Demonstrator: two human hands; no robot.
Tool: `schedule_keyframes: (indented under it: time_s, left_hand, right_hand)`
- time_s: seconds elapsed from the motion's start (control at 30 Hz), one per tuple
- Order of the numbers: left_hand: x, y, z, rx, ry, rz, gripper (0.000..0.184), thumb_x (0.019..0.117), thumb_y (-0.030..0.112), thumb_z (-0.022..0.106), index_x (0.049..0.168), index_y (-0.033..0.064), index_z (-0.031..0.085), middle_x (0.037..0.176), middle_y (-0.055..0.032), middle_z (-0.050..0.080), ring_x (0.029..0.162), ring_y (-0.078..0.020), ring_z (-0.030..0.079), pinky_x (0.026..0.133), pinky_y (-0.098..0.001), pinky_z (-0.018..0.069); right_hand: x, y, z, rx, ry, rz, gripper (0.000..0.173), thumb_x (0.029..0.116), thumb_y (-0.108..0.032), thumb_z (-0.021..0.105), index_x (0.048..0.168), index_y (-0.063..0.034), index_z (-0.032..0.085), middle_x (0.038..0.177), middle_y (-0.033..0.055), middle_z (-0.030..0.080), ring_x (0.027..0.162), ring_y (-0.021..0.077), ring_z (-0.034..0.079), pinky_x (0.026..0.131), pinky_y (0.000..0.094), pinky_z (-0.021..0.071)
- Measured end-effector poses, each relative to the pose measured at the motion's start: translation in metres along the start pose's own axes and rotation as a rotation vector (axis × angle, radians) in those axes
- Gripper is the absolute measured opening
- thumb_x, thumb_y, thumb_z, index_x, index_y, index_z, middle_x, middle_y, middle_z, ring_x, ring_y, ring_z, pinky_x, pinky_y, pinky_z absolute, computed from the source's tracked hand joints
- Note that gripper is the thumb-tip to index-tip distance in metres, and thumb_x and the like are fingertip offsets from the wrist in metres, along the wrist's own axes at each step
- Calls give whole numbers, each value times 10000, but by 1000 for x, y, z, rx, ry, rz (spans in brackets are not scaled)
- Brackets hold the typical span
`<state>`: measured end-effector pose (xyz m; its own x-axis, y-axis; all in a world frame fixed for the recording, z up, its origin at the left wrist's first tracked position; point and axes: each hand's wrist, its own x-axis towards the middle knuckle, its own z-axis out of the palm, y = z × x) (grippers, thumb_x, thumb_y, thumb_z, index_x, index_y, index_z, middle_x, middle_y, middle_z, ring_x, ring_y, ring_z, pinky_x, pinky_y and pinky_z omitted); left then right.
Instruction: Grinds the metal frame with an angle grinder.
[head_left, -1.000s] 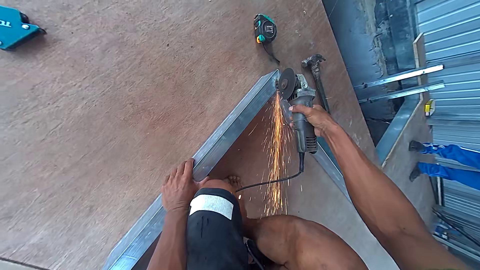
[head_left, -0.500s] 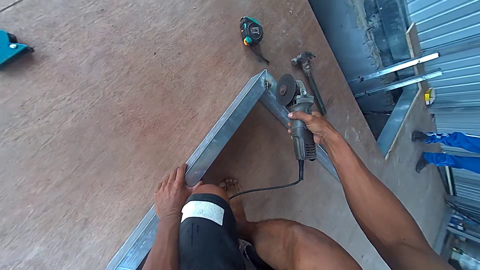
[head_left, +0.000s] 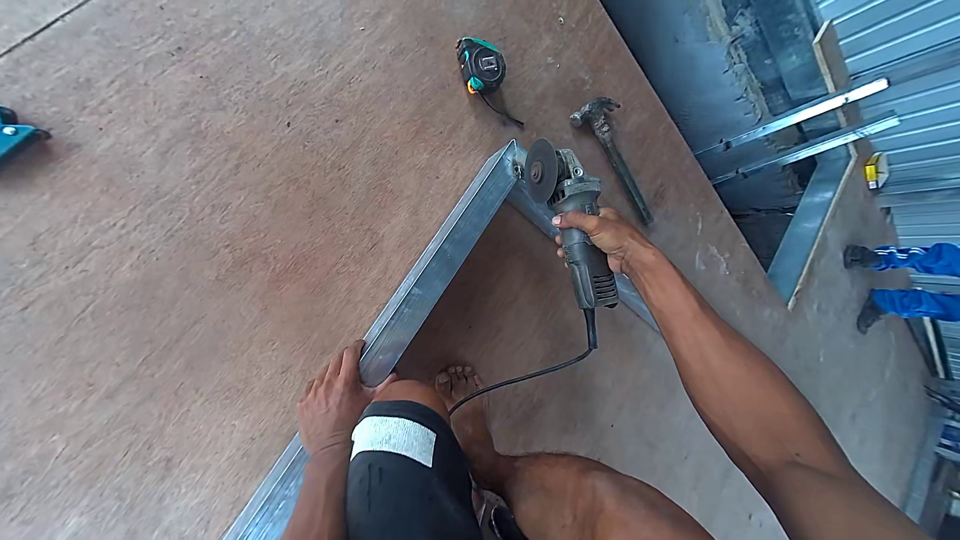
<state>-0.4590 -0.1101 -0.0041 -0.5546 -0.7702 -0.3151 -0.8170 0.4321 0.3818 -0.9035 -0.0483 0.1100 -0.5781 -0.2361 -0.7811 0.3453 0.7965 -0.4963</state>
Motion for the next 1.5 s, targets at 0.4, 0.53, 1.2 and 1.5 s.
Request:
schedule_keyframes:
  time_s: [0.4, 0.53, 1.2, 1.5]
  left_hand:
    - [1, 3, -3, -17, -6, -13, 712, 777, 617, 638, 1246, 85, 699, 1050, -175, 749, 899, -406, 734, 695, -592, 544]
    - [0, 2, -5, -30, -19, -14, 700, 775, 588, 697, 1257, 80, 690, 1060, -191, 743, 919, -432, 728, 703, -624, 538]
    - [1, 5, -8, -36, -32, -18, 697, 784, 591, 674, 1262, 82, 686, 1092, -184, 740, 957, -417, 727, 735, -617, 540]
    - [1, 4, -8, -40, -29, -11, 702, 787, 585, 695, 1257, 63, 688, 1087, -197, 741, 945, -432, 726, 732, -626, 539]
  right_hand:
    - [0, -13, 8, -79, 16, 19, 450, 927, -289, 754, 1268, -55, 576, 915, 146, 703, 724, 269, 723, 658, 425, 635]
    - [-1, -15, 9, -88, 16, 18, 445, 942, -294, 737, 1274, -50, 567, 914, 136, 700, 730, 256, 719, 671, 417, 633]
    - [0, -10, 9, -60, 2, 34, 447, 939, -309, 735, 1270, -57, 572, 904, 141, 702, 727, 256, 720, 662, 408, 631]
    - [2, -18, 14, -67, 32, 25, 443, 944, -312, 728, 1264, -53, 564, 898, 134, 702, 715, 257, 721, 648, 416, 632]
